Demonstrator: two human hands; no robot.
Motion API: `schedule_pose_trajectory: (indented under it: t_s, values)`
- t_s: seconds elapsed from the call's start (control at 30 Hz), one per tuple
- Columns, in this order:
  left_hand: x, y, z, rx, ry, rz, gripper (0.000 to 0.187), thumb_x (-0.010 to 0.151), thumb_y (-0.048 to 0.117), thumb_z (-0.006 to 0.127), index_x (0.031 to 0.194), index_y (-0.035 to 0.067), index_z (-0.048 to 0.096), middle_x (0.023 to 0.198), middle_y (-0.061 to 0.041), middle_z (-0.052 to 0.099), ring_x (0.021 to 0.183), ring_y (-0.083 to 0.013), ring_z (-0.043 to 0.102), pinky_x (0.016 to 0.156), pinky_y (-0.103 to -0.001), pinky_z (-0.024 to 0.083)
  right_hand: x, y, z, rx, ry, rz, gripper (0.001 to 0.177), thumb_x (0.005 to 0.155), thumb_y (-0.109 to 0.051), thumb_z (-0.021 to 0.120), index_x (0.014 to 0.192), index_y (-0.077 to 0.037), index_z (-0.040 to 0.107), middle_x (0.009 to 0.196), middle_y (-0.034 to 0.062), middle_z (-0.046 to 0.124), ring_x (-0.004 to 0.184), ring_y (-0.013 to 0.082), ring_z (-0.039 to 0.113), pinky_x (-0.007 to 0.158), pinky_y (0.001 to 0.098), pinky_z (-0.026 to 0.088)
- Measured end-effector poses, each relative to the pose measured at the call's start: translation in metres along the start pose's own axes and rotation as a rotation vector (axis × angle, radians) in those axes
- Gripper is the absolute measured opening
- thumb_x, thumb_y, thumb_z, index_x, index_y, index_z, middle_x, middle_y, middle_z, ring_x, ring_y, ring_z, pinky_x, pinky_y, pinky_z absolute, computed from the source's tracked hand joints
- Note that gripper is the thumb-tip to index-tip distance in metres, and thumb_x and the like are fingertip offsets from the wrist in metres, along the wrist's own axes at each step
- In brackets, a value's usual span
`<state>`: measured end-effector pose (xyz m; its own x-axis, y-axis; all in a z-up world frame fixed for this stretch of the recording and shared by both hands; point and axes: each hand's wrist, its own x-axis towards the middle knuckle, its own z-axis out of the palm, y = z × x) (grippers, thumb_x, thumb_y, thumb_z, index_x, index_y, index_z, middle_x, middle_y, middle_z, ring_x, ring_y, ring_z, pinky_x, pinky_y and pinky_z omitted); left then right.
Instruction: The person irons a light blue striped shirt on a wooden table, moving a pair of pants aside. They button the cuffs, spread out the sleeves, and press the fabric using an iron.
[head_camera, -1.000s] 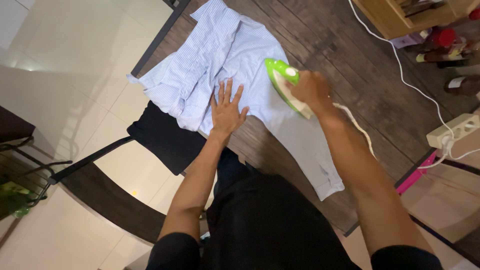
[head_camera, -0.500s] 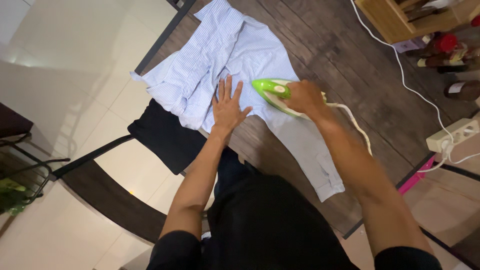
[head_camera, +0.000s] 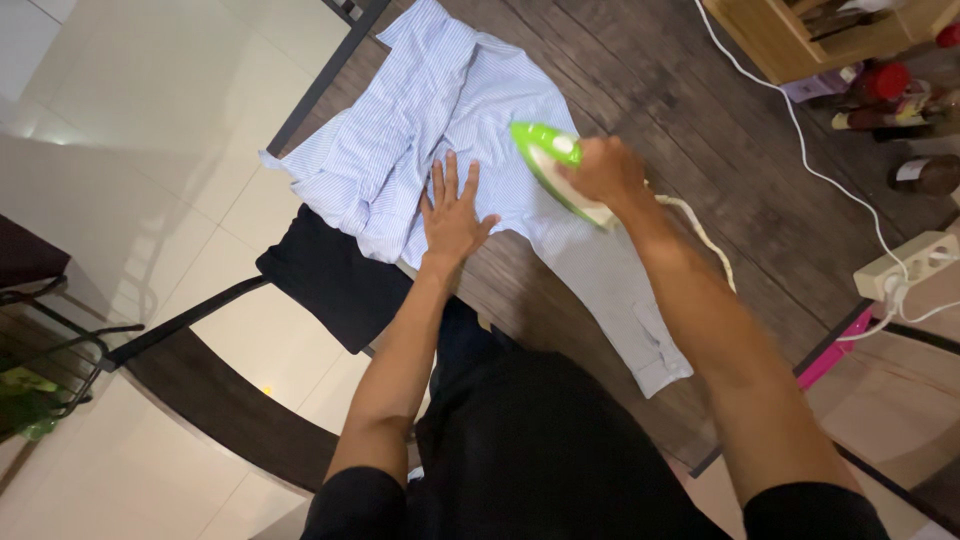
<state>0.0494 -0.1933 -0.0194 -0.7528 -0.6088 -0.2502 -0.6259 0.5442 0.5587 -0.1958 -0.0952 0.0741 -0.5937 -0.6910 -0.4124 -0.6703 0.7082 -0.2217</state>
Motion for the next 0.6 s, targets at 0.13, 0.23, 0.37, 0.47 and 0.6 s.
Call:
schedule_pose_trajectory:
  t_s: [0.13, 0.23, 0.37, 0.47, 0.6]
  values:
    - [0.002, -0.003, -0.002, 0.005, -0.016, 0.004, 0.107, 0.076, 0.047, 0.085, 0.163, 0.021, 0.027, 0.17, -0.019, 0.006, 0.156, -0.0426, 0.007, 0.117, -0.071, 0.019, -0.014, 0.008, 0.0, -0.1, -0.151, -0.264, 0.041, 0.086, -0.048, 0.075, 0.101, -0.01, 0.079, 0.089, 0.0217, 0.075, 0.084, 0.0437, 0.073, 0.078, 0.054, 0.057]
    - [0.002, -0.002, -0.004, 0.002, -0.023, -0.003, 0.107, 0.075, 0.046, 0.085, 0.162, 0.021, 0.027, 0.17, -0.019, 0.006, 0.156, -0.0431, 0.007, 0.117, -0.07, 0.02, -0.018, 0.008, -0.004, -0.14, -0.137, -0.248, 0.044, 0.088, -0.051, 0.074, 0.099, -0.008, 0.079, 0.088, 0.0218, 0.074, 0.085, 0.0434, 0.073, 0.08, 0.0543, 0.056]
    - [0.004, 0.002, -0.007, 0.007, -0.078, -0.045, 0.106, 0.077, 0.044, 0.085, 0.162, 0.021, 0.026, 0.171, -0.018, 0.004, 0.156, -0.0439, 0.005, 0.116, -0.07, 0.02, -0.002, 0.008, -0.003, -0.082, 0.029, -0.064, 0.052, 0.084, -0.054, 0.078, 0.101, -0.005, 0.078, 0.088, 0.0268, 0.073, 0.084, 0.0474, 0.071, 0.075, 0.0547, 0.056]
    - [0.002, 0.003, -0.009, 0.002, -0.047, -0.036, 0.106, 0.077, 0.044, 0.085, 0.162, 0.021, 0.026, 0.171, -0.017, 0.003, 0.157, -0.0423, 0.005, 0.117, -0.07, 0.019, 0.011, 0.012, -0.005, -0.048, 0.073, 0.055, 0.054, 0.083, -0.052, 0.08, 0.102, -0.002, 0.077, 0.092, 0.0273, 0.073, 0.088, 0.0477, 0.07, 0.077, 0.0536, 0.055]
    - [0.004, 0.003, -0.007, 0.007, -0.072, -0.042, 0.107, 0.077, 0.044, 0.085, 0.163, 0.02, 0.025, 0.171, -0.017, 0.002, 0.157, -0.0414, 0.003, 0.118, -0.069, 0.016, 0.021, 0.014, -0.017, 0.023, -0.011, 0.216, 0.057, 0.087, -0.052, 0.077, 0.108, 0.0, 0.075, 0.099, 0.0293, 0.073, 0.096, 0.0452, 0.072, 0.085, 0.0506, 0.057]
